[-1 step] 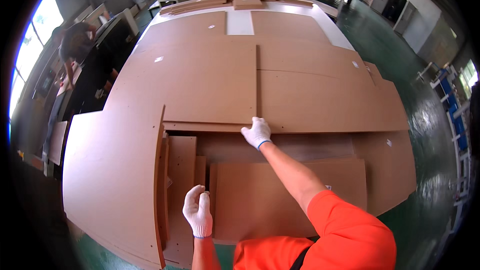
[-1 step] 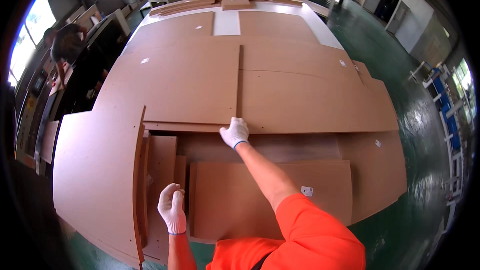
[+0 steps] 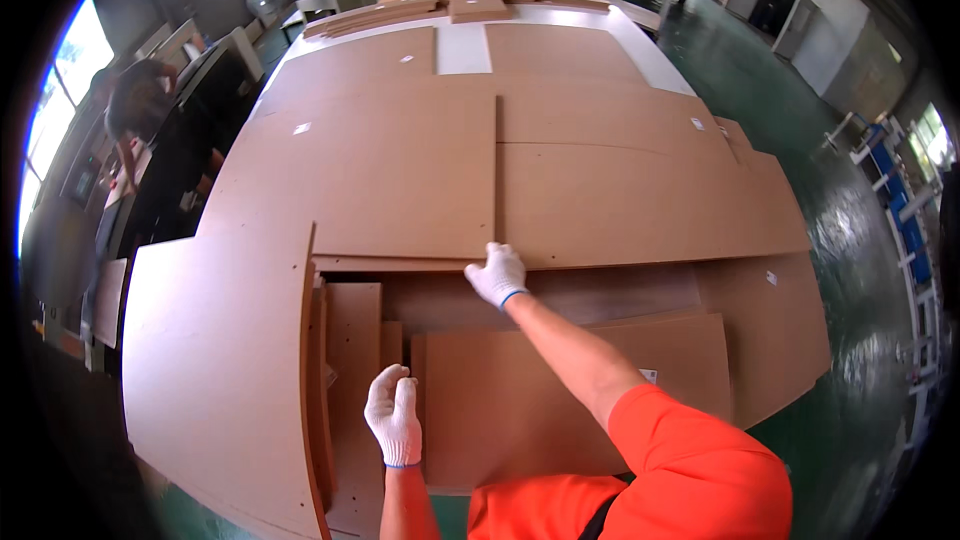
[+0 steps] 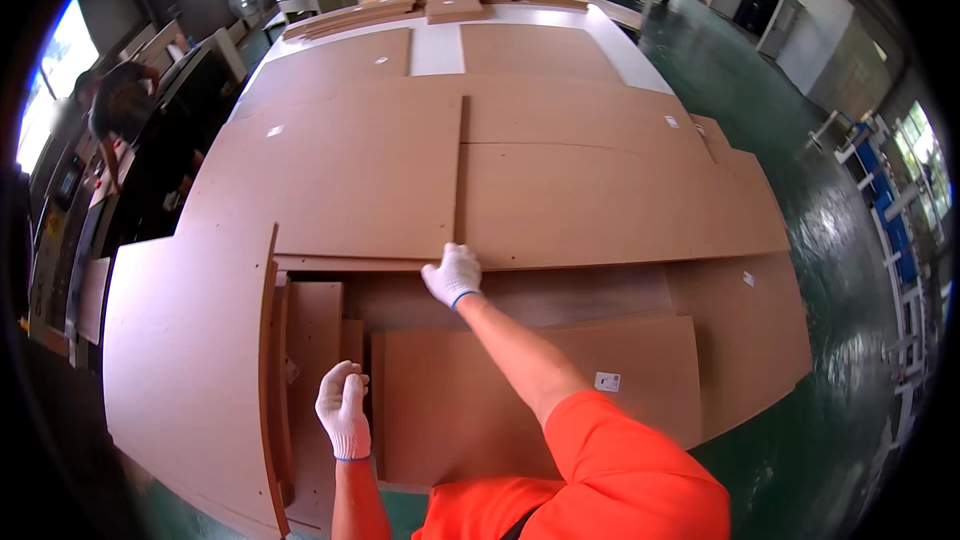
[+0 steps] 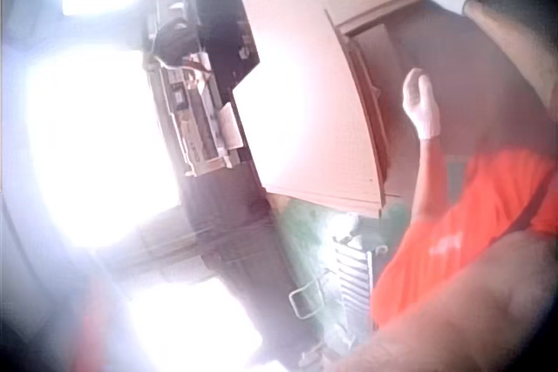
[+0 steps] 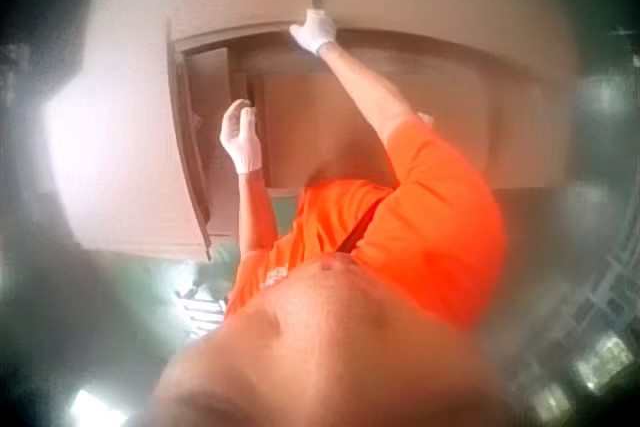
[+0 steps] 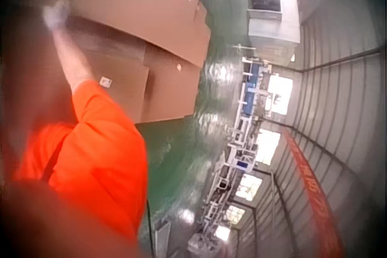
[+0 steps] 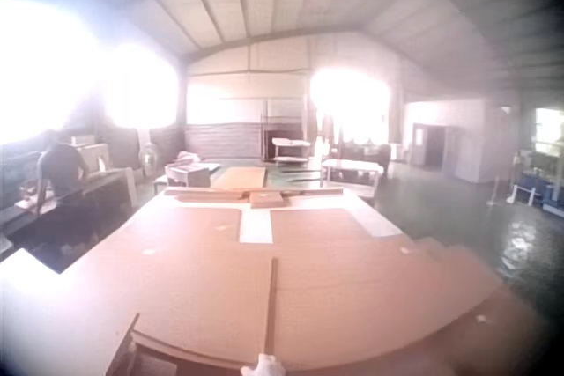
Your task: The person moves several wood panels from a large stack on one table to another table, handling them one at a time and placing them on a smaller stack.
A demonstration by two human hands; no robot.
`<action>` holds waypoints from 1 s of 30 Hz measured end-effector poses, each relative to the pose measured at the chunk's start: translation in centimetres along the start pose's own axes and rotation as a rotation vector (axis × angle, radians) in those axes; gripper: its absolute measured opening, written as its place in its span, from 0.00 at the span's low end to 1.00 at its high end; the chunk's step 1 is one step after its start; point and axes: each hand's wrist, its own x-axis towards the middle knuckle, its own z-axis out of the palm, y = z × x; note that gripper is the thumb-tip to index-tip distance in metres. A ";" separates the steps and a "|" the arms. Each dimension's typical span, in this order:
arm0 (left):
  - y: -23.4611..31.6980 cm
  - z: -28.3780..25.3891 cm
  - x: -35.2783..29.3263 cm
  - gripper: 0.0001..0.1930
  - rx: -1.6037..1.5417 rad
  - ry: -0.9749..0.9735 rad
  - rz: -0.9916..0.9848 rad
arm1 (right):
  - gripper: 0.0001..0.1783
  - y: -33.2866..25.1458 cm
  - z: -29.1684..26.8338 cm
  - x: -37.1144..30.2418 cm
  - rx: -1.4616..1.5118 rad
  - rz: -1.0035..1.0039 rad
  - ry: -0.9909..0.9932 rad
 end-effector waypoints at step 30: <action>-8.8 11.1 23.9 0.09 -0.568 -0.109 -0.534 | 0.27 4.6 -6.6 0.5 1.023 0.487 -0.065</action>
